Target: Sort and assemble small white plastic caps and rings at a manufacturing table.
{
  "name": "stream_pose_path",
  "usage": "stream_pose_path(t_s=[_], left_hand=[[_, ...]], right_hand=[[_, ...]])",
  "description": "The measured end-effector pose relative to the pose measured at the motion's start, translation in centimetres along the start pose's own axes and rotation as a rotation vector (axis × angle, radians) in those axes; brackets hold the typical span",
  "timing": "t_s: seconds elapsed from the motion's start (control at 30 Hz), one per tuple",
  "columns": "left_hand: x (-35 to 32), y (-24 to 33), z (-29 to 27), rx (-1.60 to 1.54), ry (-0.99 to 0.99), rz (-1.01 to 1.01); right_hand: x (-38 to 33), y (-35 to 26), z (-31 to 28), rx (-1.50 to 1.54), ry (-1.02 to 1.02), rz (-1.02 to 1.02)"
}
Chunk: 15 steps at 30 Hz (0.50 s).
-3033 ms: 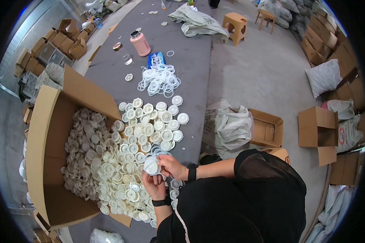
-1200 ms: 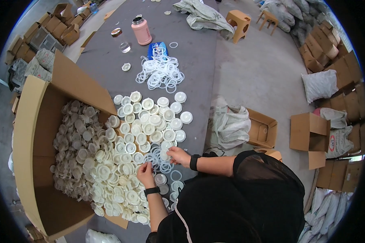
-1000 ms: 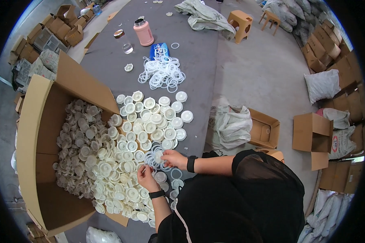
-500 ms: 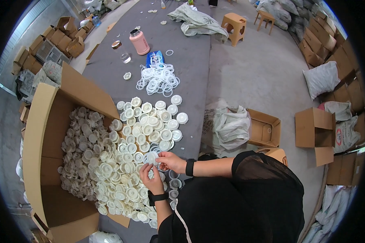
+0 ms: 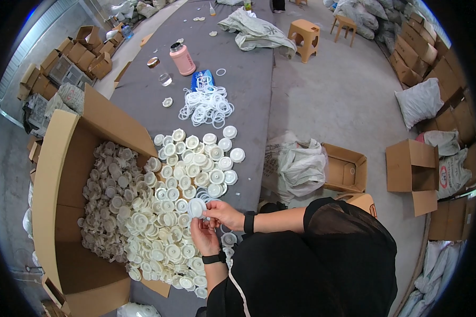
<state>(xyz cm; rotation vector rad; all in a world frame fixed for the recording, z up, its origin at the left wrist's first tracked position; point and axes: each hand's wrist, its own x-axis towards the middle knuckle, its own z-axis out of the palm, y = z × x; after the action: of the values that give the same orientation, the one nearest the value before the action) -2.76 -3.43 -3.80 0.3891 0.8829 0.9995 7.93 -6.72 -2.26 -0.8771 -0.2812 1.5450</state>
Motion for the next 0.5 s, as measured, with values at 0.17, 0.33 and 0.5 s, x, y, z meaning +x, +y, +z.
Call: stream_pose_path(t_s=[0.17, 0.33, 0.5], left_hand=[[-0.2, 0.5, 0.6, -0.020, 0.082, 0.046], [-0.4, 2.1, 1.1, -0.235, -0.055, -0.166], [-0.7, 2.7, 1.3, -0.226, -0.166, -0.154]], right_hand=[[0.1, 0.9, 0.0, -0.021, -0.068, -0.060], [0.2, 0.8, 1.0, 0.010, -0.093, -0.110], [-0.2, -0.7, 2.0, 0.091, -0.069, -0.082]])
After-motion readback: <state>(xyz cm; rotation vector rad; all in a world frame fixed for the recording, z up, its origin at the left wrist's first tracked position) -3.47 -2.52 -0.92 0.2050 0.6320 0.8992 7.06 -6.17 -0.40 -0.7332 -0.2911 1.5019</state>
